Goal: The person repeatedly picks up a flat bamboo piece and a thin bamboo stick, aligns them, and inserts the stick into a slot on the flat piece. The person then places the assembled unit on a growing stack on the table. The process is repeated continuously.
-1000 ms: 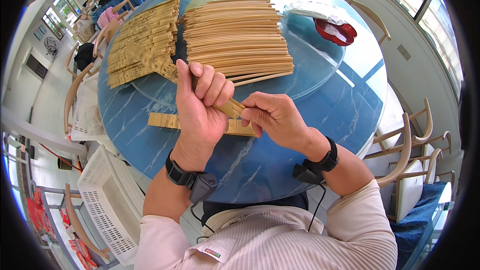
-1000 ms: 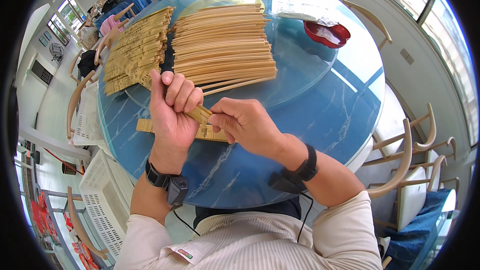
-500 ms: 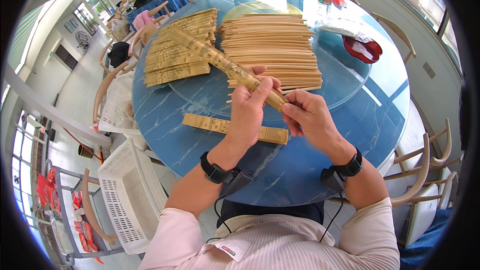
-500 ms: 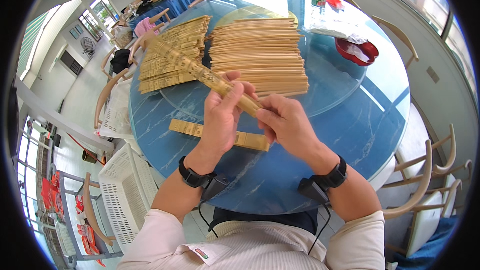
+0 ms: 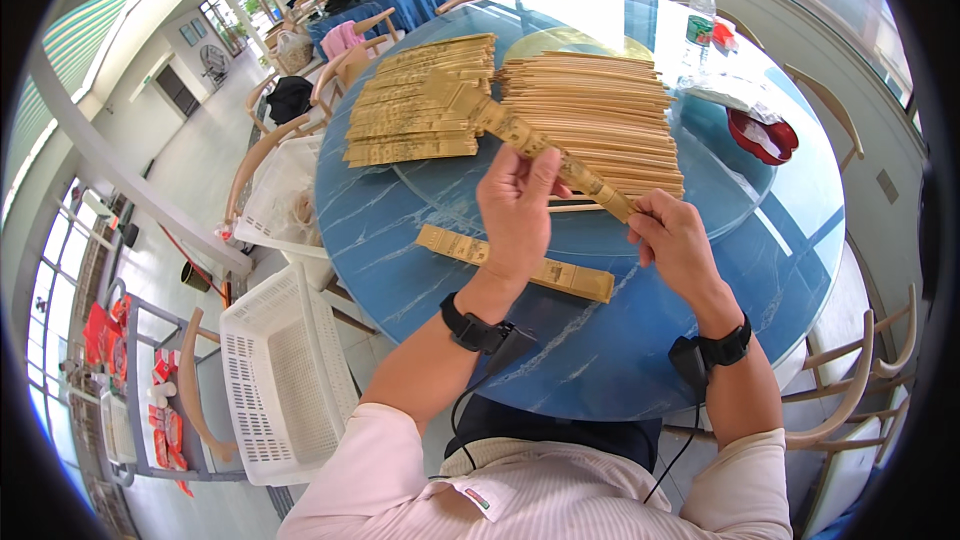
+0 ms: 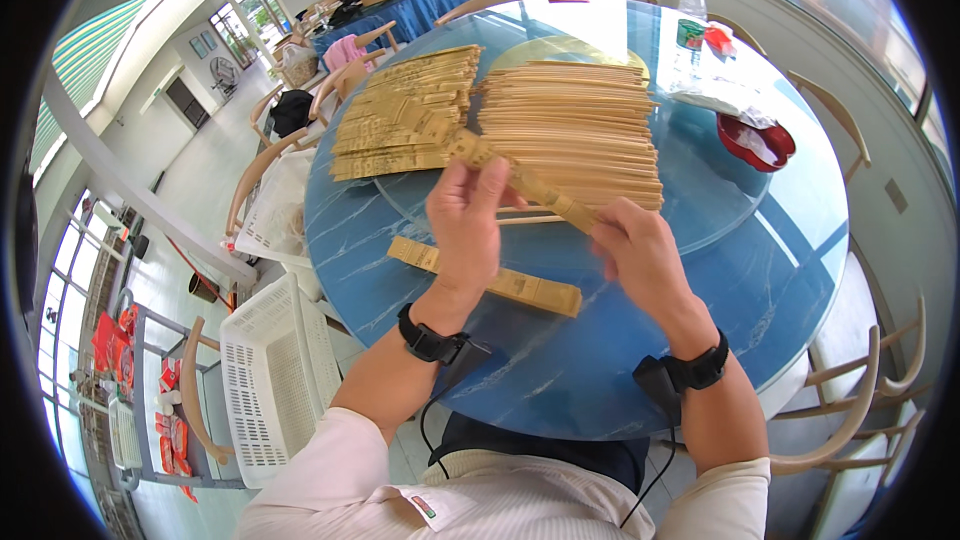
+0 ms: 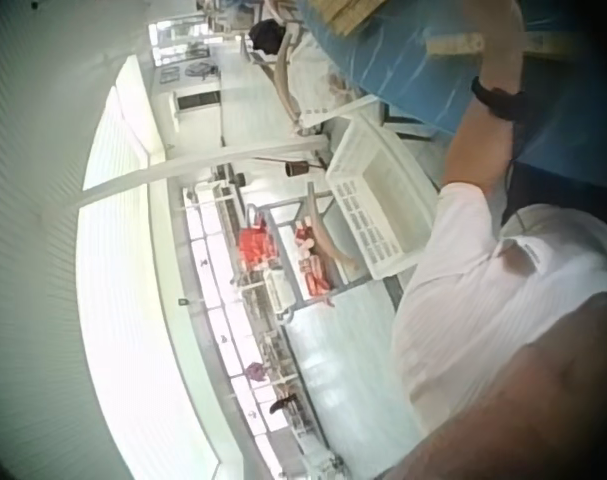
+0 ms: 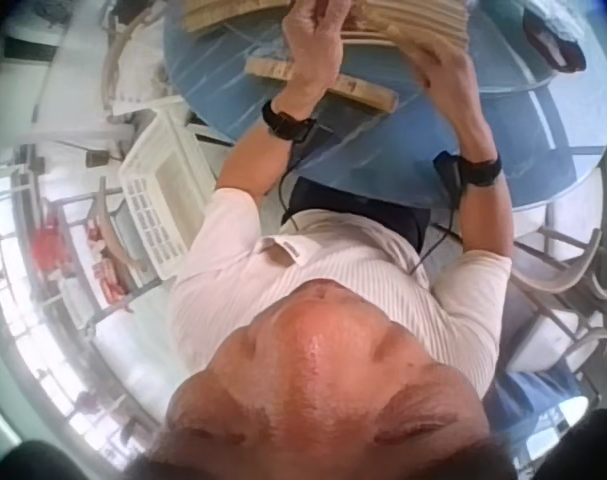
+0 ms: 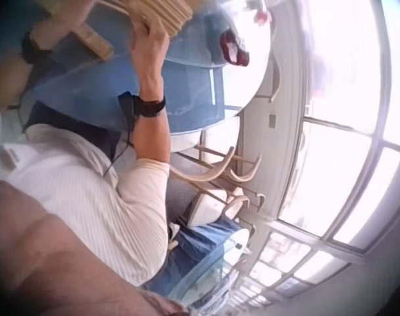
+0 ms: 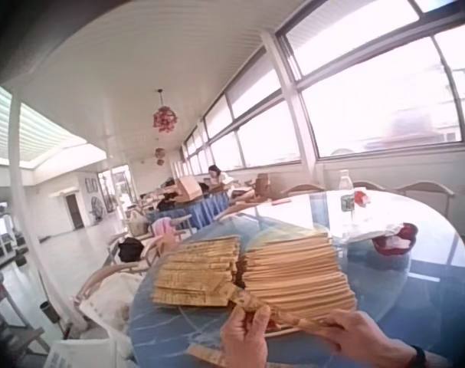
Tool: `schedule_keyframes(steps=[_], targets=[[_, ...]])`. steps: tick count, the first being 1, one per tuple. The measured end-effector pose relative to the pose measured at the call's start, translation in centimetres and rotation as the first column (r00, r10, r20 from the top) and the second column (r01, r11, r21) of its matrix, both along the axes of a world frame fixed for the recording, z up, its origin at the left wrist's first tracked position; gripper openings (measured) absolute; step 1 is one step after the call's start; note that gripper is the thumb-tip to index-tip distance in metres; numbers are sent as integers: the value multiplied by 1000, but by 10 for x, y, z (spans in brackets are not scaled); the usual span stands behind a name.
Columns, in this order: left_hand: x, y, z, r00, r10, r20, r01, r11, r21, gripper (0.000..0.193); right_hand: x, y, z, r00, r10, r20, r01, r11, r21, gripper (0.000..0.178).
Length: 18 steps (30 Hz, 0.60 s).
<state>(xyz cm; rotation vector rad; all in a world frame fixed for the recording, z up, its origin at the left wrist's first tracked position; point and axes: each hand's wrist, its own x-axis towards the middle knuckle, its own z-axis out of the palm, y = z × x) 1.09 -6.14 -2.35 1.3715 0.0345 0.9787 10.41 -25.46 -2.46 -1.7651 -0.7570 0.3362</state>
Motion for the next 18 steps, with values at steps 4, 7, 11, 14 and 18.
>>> schedule_keyframes(steps=[4,7,11,14,18], targets=[[2,-21,-10,968,-156,-195,169,984,52,14,-6,1,0,997,38,-61,-38,999,-2,10],[-1,-26,-13,929,-204,-308,239,968,81,14,-8,2,1,996,40,-77,-39,999,6,10],[-1,-24,-13,923,-201,-328,240,967,81,14,-8,5,-4,998,47,-30,-46,998,36,11],[0,-17,-12,937,-146,-318,189,976,107,15,-10,7,0,1000,25,15,-26,999,45,12],[-4,-19,21,980,-87,-177,114,982,151,12,-3,5,-2,1000,-10,17,8,989,146,12]])
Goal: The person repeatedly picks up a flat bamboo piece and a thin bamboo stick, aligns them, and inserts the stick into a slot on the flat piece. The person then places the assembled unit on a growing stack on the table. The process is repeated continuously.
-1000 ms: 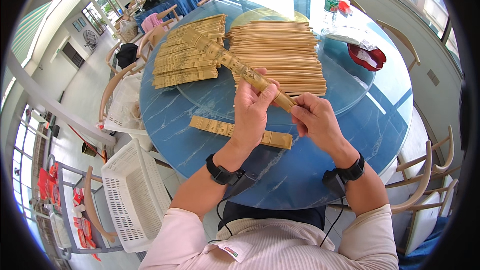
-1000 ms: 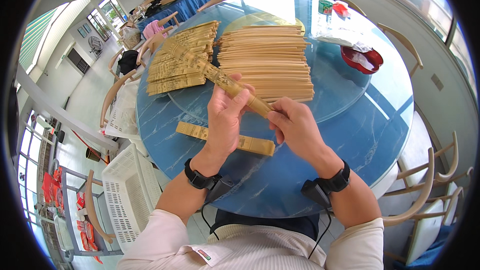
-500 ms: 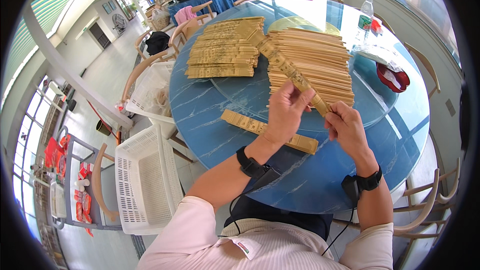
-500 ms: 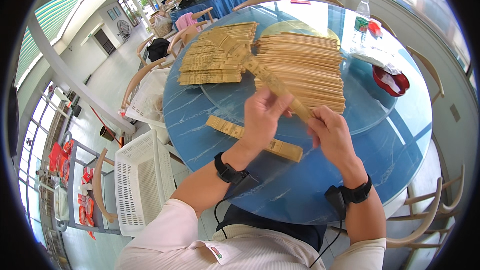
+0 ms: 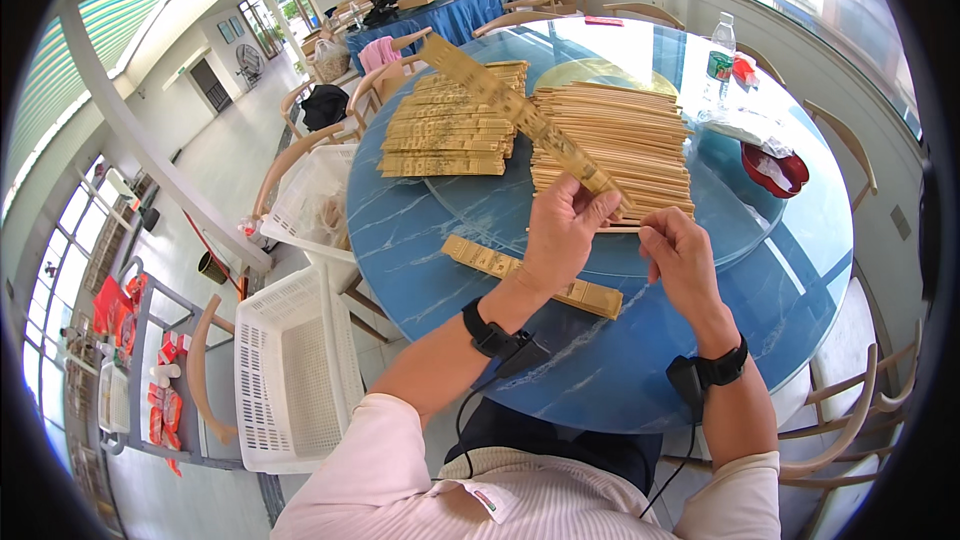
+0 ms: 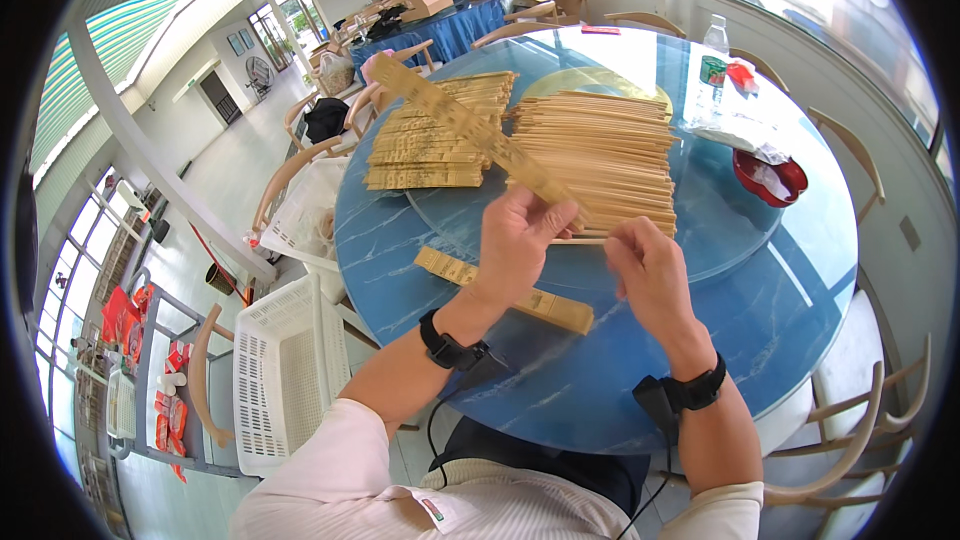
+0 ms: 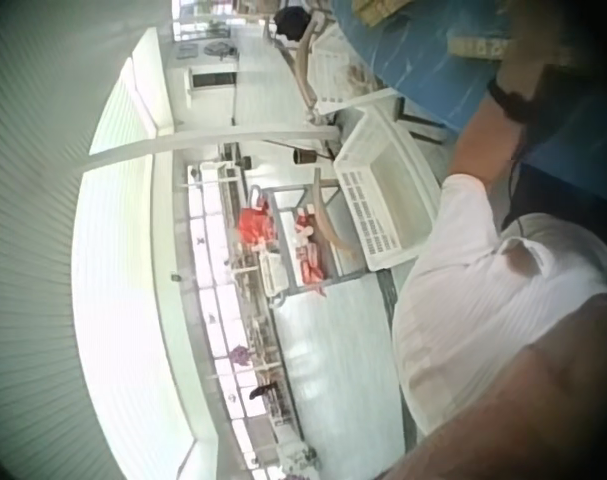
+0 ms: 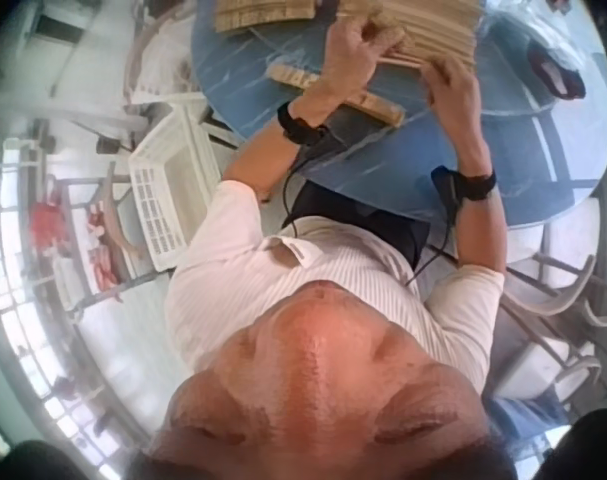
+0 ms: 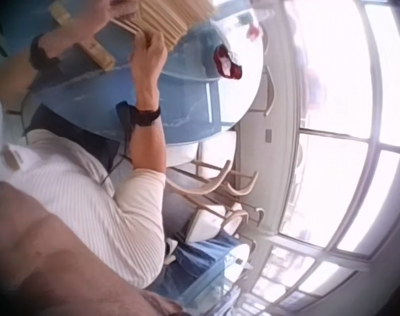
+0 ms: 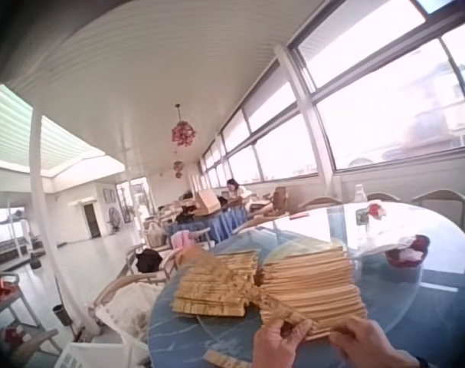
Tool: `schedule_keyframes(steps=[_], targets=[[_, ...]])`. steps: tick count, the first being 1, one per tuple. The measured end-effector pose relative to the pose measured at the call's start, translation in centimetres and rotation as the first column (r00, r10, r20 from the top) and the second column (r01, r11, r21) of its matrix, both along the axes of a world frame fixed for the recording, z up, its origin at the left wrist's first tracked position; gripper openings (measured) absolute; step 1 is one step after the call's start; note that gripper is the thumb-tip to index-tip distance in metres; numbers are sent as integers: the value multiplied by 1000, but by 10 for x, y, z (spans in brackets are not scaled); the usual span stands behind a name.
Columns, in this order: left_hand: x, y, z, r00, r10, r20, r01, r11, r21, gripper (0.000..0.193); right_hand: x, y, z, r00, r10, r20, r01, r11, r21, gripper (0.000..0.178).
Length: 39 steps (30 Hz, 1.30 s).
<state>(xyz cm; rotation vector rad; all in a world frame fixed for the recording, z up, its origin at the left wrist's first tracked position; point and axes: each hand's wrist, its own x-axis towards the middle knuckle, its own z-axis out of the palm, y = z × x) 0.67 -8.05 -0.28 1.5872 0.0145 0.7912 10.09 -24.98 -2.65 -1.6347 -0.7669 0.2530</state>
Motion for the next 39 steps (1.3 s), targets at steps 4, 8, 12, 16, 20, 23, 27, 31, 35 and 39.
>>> schedule_keyframes(steps=[4,8,12,16,20,23,27,31,35,39], targets=[[7,9,59,972,33,232,-79,977,196,11,0,-4,3,999,-32,40,32,999,-11,13],[44,48,114,929,28,368,-83,987,134,14,4,-6,-2,998,-23,58,27,998,-61,14],[73,118,96,981,94,172,-58,977,-205,27,2,-3,-1,998,-3,62,8,997,-81,15],[50,116,17,929,-141,-342,-25,898,-438,41,8,0,-4,995,-6,95,15,995,-96,16],[-1,44,-3,859,-236,-454,198,971,-131,45,3,-2,-2,995,-17,96,24,997,-70,12],[-15,27,22,873,-246,-421,263,965,-19,44,2,-7,-1,995,-31,96,38,997,-74,16],[-24,39,37,935,-84,-346,146,977,157,39,3,-8,2,987,-32,155,41,998,-54,15],[-32,60,27,935,93,-343,16,953,302,26,13,-9,6,981,-88,171,87,996,12,13],[-28,63,8,870,316,-379,-33,803,595,15,20,-13,4,984,-111,137,116,993,-29,13],[-21,69,-7,844,356,-402,46,698,715,13,19,-13,5,978,-129,162,134,991,-24,14]])
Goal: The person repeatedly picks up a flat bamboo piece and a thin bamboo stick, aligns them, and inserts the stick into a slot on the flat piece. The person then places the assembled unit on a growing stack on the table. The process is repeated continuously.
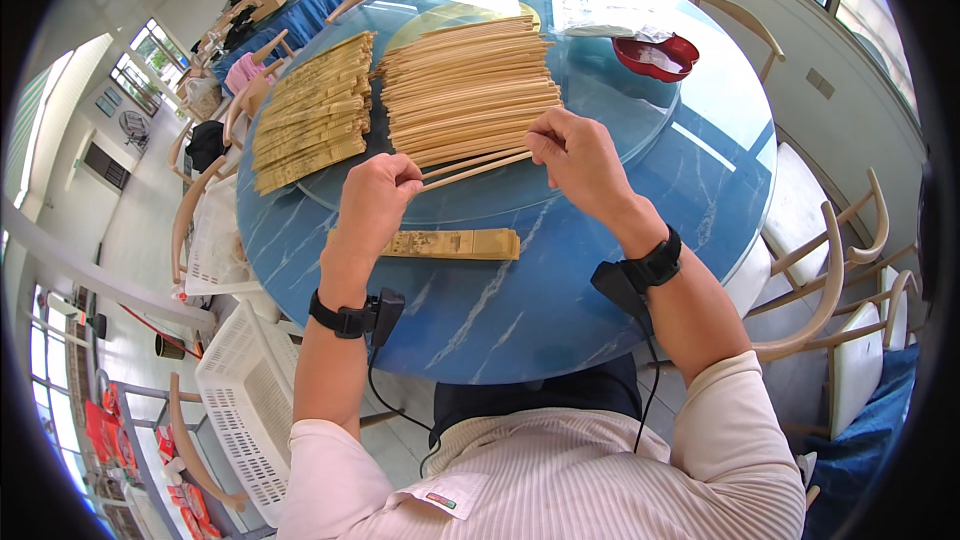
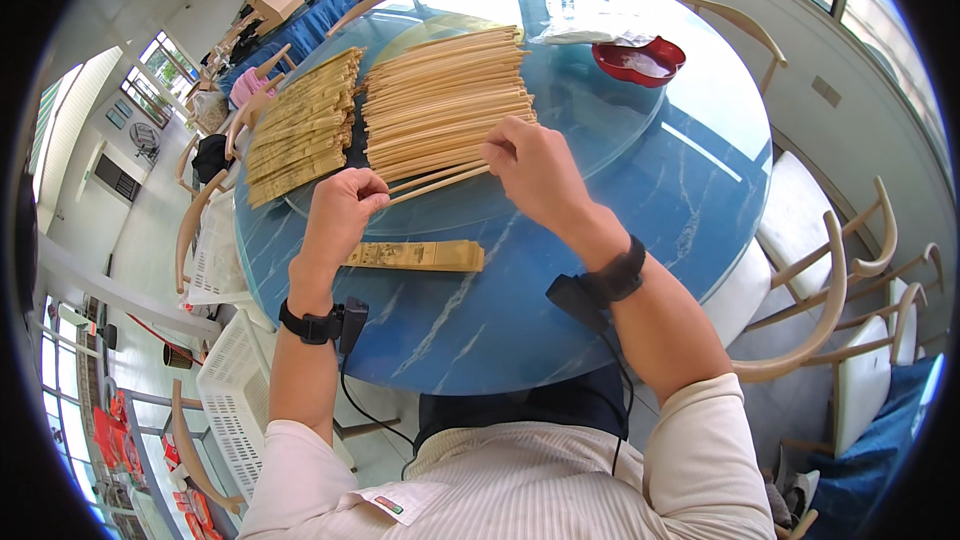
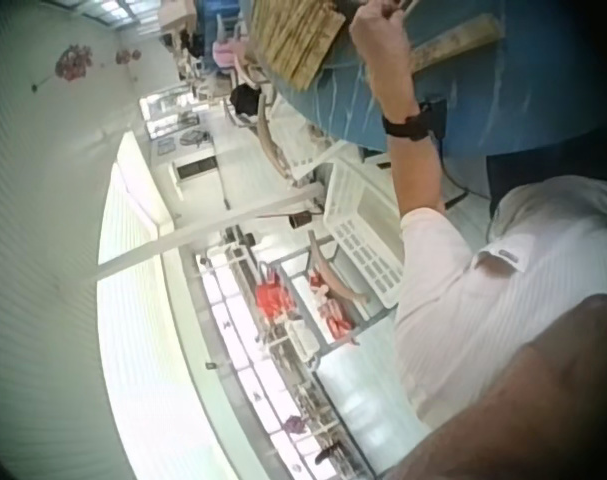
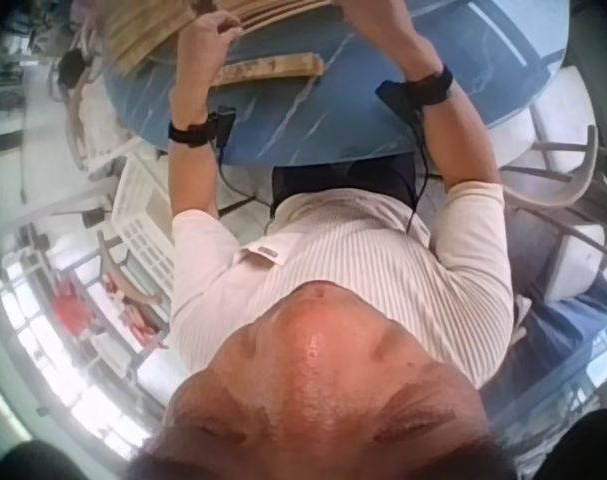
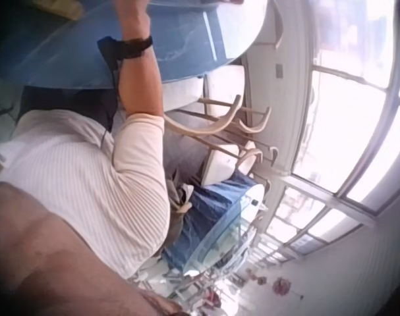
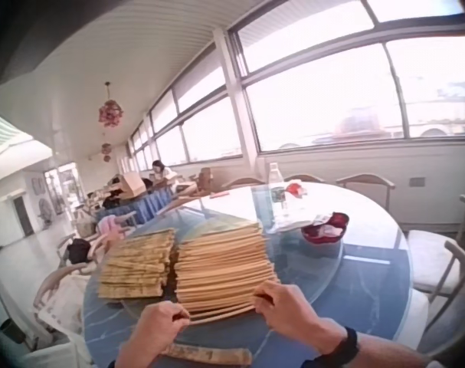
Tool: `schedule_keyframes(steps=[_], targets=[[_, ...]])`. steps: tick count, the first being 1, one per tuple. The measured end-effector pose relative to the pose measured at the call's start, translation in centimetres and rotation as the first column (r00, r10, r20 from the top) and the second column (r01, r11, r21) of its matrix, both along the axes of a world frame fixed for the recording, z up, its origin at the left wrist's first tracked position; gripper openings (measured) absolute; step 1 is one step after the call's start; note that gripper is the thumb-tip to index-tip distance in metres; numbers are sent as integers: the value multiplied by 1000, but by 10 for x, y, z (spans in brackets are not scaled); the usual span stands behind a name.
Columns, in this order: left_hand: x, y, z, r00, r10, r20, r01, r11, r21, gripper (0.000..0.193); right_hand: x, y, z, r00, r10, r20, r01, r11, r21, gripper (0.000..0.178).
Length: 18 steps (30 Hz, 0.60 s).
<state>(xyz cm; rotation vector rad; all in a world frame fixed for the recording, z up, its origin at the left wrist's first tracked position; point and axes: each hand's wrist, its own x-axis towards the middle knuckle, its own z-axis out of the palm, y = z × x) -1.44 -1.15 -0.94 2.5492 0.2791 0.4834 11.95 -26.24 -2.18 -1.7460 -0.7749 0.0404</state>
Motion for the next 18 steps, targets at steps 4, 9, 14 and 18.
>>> schedule_keyframes(steps=[4,9,14,18], targets=[[1,14,-13,1000,-17,-24,21,989,143,24,8,-2,-1,999,-40,26,40,999,-2,15],[2,21,-15,990,25,-137,-19,999,47,28,14,-2,-7,994,-57,94,58,998,-8,14],[-3,18,-13,982,2,-187,8,999,51,14,14,-3,-5,989,-101,107,105,994,-36,13],[-6,17,-7,974,-6,-226,-8,998,-59,16,14,-2,-7,974,-129,188,140,989,-47,13]])
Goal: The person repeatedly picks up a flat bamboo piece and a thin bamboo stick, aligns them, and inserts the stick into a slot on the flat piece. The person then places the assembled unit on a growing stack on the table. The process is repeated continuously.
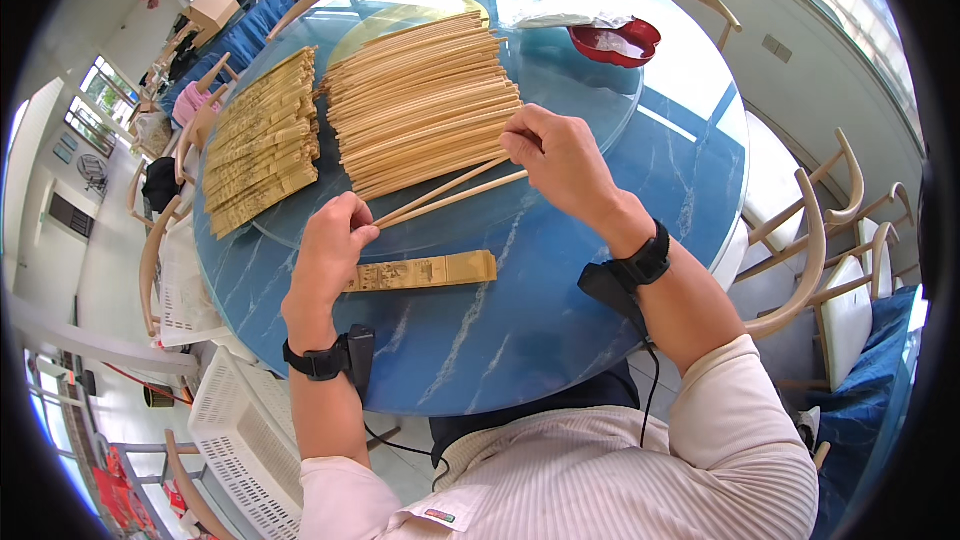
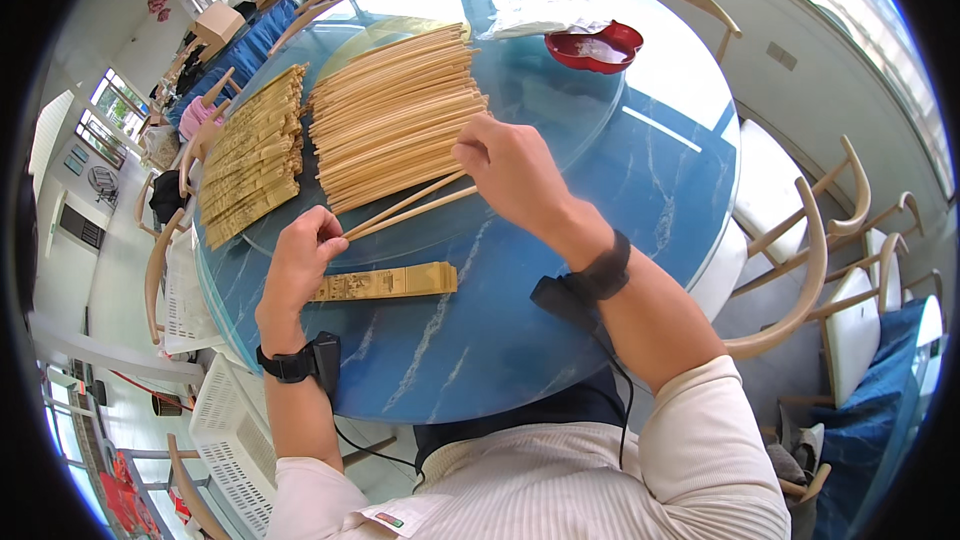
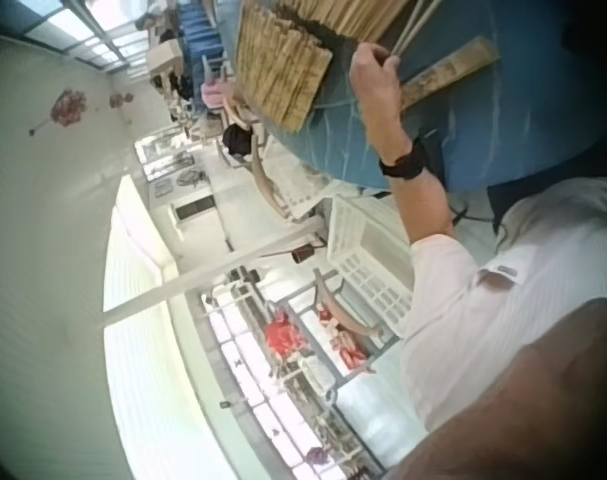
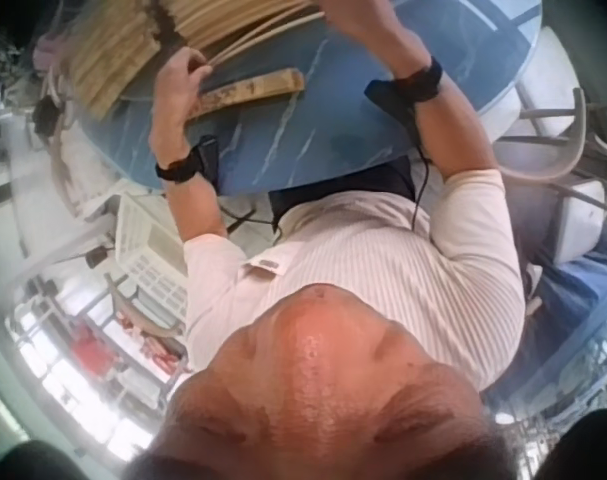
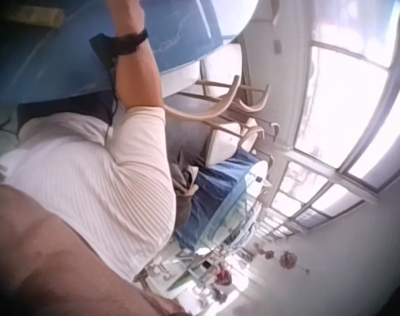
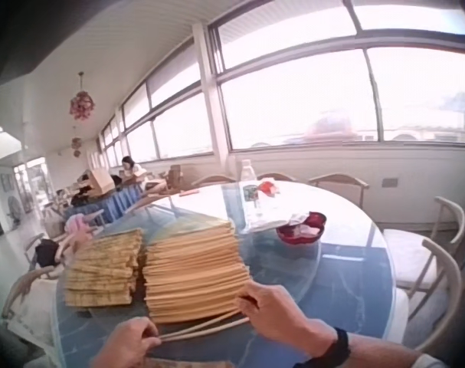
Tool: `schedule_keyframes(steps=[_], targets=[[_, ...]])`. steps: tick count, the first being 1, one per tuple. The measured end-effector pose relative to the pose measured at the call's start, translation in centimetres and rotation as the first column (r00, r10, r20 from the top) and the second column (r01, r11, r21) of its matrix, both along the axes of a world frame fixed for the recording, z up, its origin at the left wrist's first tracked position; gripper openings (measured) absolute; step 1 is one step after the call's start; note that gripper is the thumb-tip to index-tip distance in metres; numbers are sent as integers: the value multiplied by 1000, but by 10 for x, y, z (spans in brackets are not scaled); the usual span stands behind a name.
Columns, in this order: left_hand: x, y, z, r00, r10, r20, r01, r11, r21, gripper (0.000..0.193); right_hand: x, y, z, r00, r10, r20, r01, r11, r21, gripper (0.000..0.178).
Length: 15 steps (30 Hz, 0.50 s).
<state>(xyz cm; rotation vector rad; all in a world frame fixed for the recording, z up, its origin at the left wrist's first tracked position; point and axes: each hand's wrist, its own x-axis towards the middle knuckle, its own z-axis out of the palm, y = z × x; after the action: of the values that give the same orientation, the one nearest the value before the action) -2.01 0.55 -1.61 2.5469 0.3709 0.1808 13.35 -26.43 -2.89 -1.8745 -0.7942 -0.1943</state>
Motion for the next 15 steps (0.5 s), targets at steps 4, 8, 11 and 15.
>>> schedule_keyframes(steps=[4,8,11,15], targets=[[-2,7,-8,994,-99,54,94,992,83,16,3,3,-7,999,-8,54,9,1000,-12,11],[-3,2,-9,975,-157,158,126,974,189,11,-1,6,-11,929,-32,368,23,999,29,15],[-6,-13,4,964,-170,204,148,982,118,10,-15,11,-8,783,29,621,-25,1000,-16,34],[-6,-30,5,923,-145,356,186,979,-84,6,-34,23,-20,763,205,613,-124,977,-173,33]])
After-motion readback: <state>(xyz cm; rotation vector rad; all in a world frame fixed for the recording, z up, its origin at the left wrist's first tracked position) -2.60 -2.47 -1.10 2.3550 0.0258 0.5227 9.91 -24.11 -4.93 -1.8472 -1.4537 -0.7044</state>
